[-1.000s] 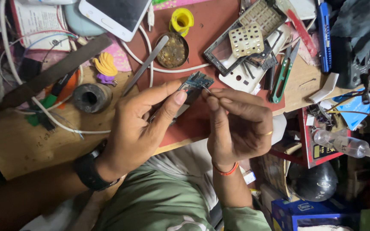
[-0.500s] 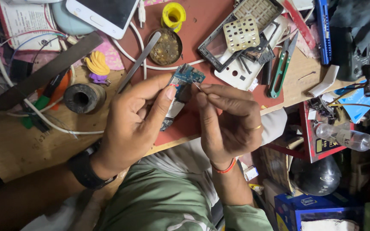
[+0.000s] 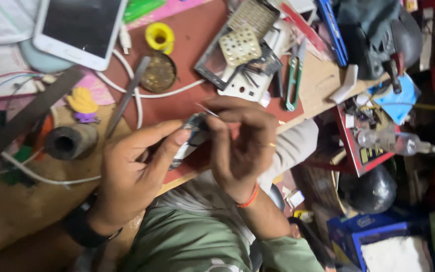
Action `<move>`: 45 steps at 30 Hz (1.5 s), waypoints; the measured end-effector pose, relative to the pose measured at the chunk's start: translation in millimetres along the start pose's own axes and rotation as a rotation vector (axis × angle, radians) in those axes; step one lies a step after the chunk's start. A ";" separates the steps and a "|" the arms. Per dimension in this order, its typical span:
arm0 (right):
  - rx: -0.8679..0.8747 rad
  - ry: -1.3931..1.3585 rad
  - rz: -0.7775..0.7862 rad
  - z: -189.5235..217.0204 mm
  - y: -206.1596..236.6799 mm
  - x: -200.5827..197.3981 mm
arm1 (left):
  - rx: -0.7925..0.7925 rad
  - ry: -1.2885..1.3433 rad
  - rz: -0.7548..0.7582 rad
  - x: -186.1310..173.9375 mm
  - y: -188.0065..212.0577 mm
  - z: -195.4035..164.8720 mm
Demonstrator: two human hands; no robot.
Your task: The person holds a phone motherboard in one hand and a soldering iron in the other, soldering points on the board over a cluttered workbench. They set the board down, pick up tweezers, and use the tweezers to work on small components on the board.
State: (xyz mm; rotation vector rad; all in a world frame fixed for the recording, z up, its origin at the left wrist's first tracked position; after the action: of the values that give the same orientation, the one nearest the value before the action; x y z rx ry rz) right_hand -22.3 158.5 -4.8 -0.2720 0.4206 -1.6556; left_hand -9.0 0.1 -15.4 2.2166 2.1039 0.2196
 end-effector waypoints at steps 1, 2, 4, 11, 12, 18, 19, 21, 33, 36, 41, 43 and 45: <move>0.007 0.006 0.015 -0.7 1.1 0.1 | -0.005 -0.020 0.001 1.3 1.5 0.5; 0.014 0.012 0.030 -0.8 2.9 0.2 | -0.010 -0.042 0.004 1.2 2.1 1.3; -0.022 0.046 0.027 -0.1 5.3 -1.4 | -0.031 -0.090 0.007 1.2 3.4 4.2; -0.073 0.024 0.013 1.4 1.2 -8.3 | -0.010 -0.240 -0.016 4.0 8.0 2.5; -0.093 0.037 0.008 1.5 0.0 -9.1 | -0.018 -0.252 -0.016 4.7 7.8 1.3; -0.173 0.054 -0.017 -2.2 0.2 -14.2 | -0.010 -0.232 0.021 9.1 2.3 -3.9; -0.144 0.036 -0.028 -2.7 1.5 -13.8 | -0.023 -0.182 0.048 11.2 1.9 -2.5; -0.064 -0.012 -0.063 -3.7 3.2 -13.5 | -0.042 -0.091 0.080 14.1 0.0 1.6; -0.351 0.231 0.042 10.7 6.5 -8.8 | 0.004 0.159 0.189 10.6 -4.2 -3.3; -0.346 0.226 0.069 5.7 12.7 -5.8 | 0.050 0.157 0.183 8.6 -3.1 -3.6; -0.315 0.190 0.065 1.2 15.0 -0.9 | 0.057 0.103 0.146 3.8 -1.2 0.3; -0.313 0.213 0.069 1.0 14.2 1.4 | 0.070 0.076 0.137 2.2 -0.6 1.0; -0.341 0.245 0.066 2.6 13.8 3.4 | 0.076 0.078 0.130 1.4 -0.6 2.1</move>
State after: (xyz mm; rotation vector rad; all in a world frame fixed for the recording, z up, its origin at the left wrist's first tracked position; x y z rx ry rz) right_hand -9.3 153.7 -8.6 -0.3050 0.8911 -1.5532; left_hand -9.3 1.7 -17.6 2.4296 2.0402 0.2422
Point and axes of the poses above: each hand's wrist, its own y-axis away from the middle knuckle, its own x-axis out of the palm, z = x × y, the point moved 5 cm from there along -y, towards the middle knuckle
